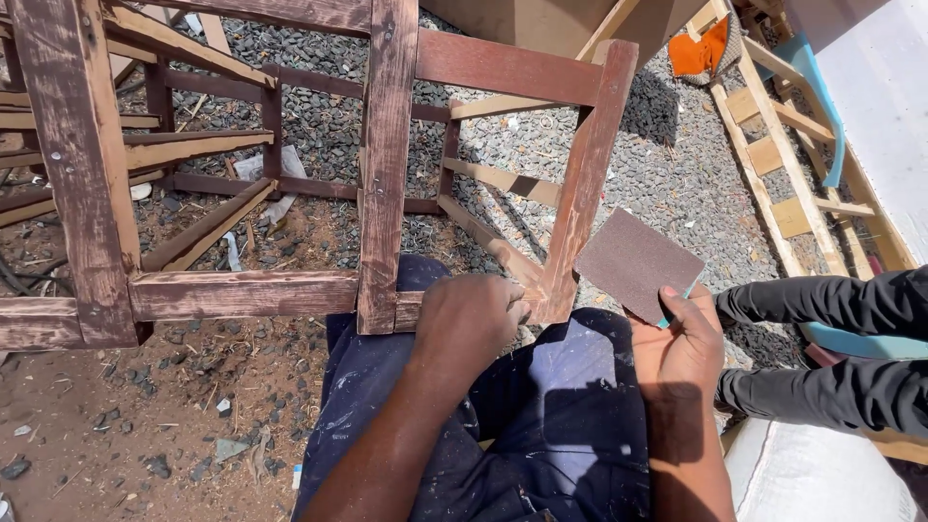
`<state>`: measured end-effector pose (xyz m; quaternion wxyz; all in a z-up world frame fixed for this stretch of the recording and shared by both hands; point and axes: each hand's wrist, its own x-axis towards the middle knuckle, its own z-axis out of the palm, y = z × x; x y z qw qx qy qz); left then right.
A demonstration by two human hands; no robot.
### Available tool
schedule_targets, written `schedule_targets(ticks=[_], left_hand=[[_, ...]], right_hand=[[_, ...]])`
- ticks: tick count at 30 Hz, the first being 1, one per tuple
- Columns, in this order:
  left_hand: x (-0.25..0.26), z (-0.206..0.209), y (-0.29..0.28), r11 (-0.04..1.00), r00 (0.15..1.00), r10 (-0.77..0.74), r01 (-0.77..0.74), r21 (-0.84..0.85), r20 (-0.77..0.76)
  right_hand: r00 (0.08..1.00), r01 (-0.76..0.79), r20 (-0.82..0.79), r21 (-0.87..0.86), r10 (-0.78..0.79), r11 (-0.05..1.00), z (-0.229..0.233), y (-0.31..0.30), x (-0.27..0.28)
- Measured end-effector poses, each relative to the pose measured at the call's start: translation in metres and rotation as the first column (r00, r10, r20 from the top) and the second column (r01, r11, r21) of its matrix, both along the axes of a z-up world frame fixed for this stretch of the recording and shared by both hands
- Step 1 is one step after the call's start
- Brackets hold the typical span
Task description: Sanding a wooden stool frame manually using a sanding block to smooth the surface.
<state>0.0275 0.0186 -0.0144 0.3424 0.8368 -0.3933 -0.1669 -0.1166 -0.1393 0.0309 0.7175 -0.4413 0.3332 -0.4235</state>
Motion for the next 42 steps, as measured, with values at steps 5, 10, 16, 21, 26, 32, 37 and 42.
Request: schedule_targets(ticks=[5, 10, 16, 21, 26, 32, 37, 42], left_hand=[[0.0, 0.007, 0.011, 0.997, 0.997, -0.049, 0.052, -0.052, 0.054], [-0.021, -0.018, -0.01, 0.97, 0.948, 0.016, 0.063, -0.237, 0.317], [-0.009, -0.02, -0.006, 0.952, 0.963, -0.082, 0.153, -0.266, 0.258], [-0.007, 0.037, 0.013, 0.894, 0.982, -0.189, 0.184, -0.408, 0.029], [-0.008, 0.039, 0.006, 0.898, 0.947, -0.099, -0.047, -0.438, -0.305], [-0.008, 0.049, 0.004, 0.915, 0.842, -0.015, -0.206, -0.347, -0.54], [-0.022, 0.056, 0.007, 0.74, 0.826, 0.22, -0.488, -0.463, -0.519], [-0.036, 0.058, -0.006, 0.835, 0.798, 0.29, -0.481, -0.268, -0.529]], right_hand=[[1.0, -0.009, 0.023, 0.009, 0.008, 1.0, -0.007, 0.003, 0.002], [0.997, -0.064, 0.048, 0.036, 0.063, 0.997, -0.008, 0.013, 0.013], [0.993, -0.073, 0.099, 0.071, 0.066, 0.995, -0.021, 0.012, 0.01], [0.996, -0.091, 0.016, 0.025, 0.091, 0.996, -0.002, 0.036, 0.015], [0.983, -0.175, 0.053, 0.028, 0.173, 0.984, -0.009, 0.048, 0.02], [0.965, -0.261, -0.017, -0.021, 0.261, 0.965, -0.033, 0.037, 0.021], [0.973, -0.159, -0.206, -0.263, 0.106, 0.952, -0.036, 0.032, 0.029], [0.906, -0.317, -0.402, -0.43, 0.136, 0.846, -0.027, 0.037, 0.048]])
